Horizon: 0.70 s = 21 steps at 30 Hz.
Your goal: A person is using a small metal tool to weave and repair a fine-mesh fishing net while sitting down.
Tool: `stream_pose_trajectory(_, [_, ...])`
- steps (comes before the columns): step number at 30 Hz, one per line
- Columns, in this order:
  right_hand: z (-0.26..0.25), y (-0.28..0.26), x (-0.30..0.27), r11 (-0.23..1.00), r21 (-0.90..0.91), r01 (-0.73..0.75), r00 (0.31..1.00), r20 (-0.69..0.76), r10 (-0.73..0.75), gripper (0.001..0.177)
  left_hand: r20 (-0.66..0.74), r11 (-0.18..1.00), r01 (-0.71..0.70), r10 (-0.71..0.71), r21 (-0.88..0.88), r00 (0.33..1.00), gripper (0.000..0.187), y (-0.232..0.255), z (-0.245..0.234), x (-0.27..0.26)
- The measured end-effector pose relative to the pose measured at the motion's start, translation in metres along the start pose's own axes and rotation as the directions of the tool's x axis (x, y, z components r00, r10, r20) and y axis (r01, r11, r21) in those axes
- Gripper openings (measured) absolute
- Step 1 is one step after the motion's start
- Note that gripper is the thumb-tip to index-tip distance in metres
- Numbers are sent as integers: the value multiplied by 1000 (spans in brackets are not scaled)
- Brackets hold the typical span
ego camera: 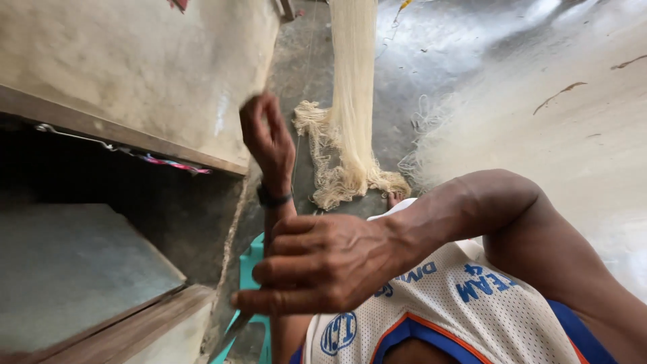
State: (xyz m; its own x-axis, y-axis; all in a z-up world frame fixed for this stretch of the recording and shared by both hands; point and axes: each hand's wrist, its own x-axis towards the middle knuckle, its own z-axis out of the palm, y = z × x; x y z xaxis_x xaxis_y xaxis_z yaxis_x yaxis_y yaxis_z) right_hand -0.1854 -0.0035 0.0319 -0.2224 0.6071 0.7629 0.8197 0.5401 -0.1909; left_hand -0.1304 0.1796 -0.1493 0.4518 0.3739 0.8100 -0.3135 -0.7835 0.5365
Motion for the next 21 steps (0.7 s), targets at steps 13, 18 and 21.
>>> stream_pose_trajectory(13, [-54, -18, -25, 967, 220, 128, 976, -200, -84, 43, 191, 929, 127, -62, -347, 980, 36, 94, 96, 106])
stream_pose_trajectory(18, [-41, -17, -40, 904, 388, 181, 971, -218, -101, 45, 80, 922, 26, 6, -385, 997, 7, 101, 102, 119])
stream_pose_trajectory(21, [-44, -13, -51, 799, 559, 223, 968, -221, -115, 40, 95, 842, 60, -11, -536, 995, 5, 109, 102, 128])
